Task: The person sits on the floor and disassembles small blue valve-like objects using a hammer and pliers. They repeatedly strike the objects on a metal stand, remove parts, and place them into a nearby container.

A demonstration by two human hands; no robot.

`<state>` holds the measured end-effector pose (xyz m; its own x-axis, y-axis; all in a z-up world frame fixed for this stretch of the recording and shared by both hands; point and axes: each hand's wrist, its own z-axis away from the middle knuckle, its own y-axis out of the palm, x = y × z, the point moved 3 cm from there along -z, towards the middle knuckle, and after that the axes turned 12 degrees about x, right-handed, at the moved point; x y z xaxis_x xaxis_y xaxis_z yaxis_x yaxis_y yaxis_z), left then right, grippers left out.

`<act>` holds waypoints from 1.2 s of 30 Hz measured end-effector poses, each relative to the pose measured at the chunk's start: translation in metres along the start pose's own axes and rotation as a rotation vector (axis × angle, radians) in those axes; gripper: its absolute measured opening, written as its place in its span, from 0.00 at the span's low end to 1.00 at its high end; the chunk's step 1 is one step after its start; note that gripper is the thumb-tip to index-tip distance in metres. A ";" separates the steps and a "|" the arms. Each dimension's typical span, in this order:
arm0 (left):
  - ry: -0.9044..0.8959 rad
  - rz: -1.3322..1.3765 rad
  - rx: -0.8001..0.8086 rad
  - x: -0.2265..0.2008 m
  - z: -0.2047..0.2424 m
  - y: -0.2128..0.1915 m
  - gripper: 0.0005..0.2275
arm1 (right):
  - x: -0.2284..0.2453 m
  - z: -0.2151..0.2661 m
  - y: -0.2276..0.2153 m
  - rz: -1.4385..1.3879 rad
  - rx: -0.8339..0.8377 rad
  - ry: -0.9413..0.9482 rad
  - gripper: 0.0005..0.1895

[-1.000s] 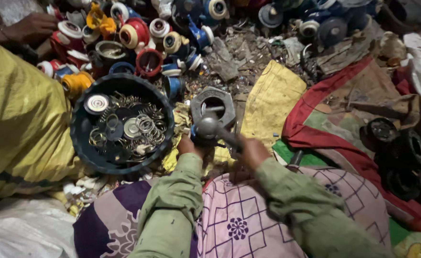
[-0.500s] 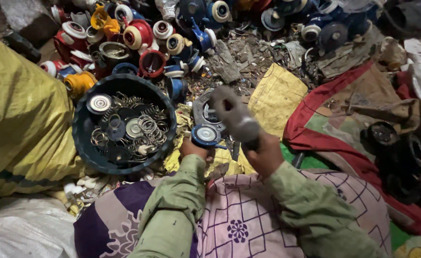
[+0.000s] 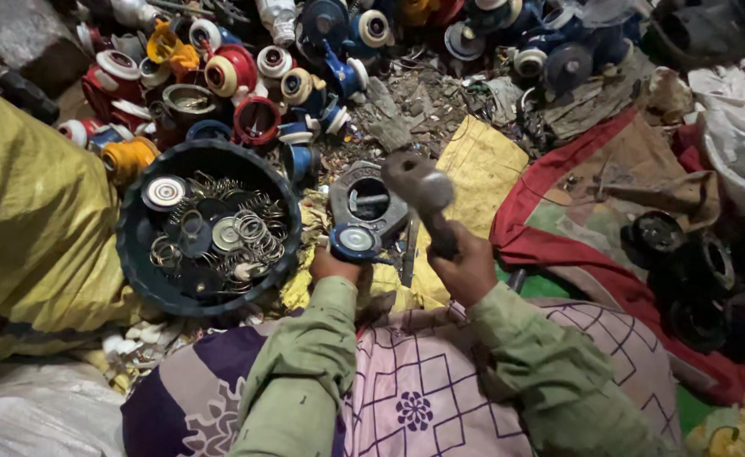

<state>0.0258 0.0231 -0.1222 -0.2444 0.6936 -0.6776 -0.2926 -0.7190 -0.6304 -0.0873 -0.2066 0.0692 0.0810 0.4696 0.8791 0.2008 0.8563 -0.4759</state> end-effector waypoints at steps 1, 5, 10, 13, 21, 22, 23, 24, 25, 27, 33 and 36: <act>-0.013 -0.004 0.017 0.000 -0.001 -0.002 0.31 | 0.006 0.001 -0.003 0.004 -0.022 -0.015 0.12; -0.064 -0.015 0.099 -0.004 -0.001 -0.009 0.31 | 0.012 -0.002 -0.005 0.027 0.029 -0.031 0.11; -0.075 -0.031 0.167 -0.010 0.002 -0.006 0.32 | -0.011 -0.010 0.038 0.349 0.298 0.002 0.27; -0.052 -0.030 0.161 -0.017 0.001 -0.015 0.32 | -0.016 -0.018 0.057 0.441 0.368 0.126 0.20; -0.021 0.019 0.126 -0.011 -0.004 -0.016 0.32 | 0.023 -0.002 0.017 0.190 0.168 -0.035 0.19; -0.026 0.013 0.119 -0.010 -0.006 -0.015 0.33 | 0.026 -0.004 0.014 0.124 0.163 -0.026 0.20; -0.020 0.006 0.114 -0.010 -0.009 -0.016 0.33 | 0.027 -0.008 0.015 0.055 0.156 -0.017 0.21; -0.015 -0.001 0.108 -0.009 -0.013 -0.016 0.33 | 0.026 -0.011 0.017 -0.014 0.148 -0.007 0.23; -0.015 -0.020 0.104 -0.007 -0.016 -0.014 0.33 | 0.021 -0.013 0.021 0.060 0.178 -0.005 0.24; -0.019 -0.062 0.104 -0.001 -0.020 -0.006 0.33 | 0.004 -0.019 0.032 0.208 0.237 0.004 0.27; 0.020 -0.203 0.089 0.010 -0.031 0.010 0.33 | -0.035 -0.032 0.049 0.278 0.235 0.184 0.26; 0.006 -0.180 0.095 0.015 -0.032 0.023 0.31 | -0.029 -0.019 0.028 0.195 0.153 0.190 0.20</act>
<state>0.0454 0.0155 -0.1585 -0.1754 0.8100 -0.5596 -0.4169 -0.5761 -0.7031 -0.0650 -0.2003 0.0311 0.2873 0.5922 0.7528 0.0153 0.7830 -0.6218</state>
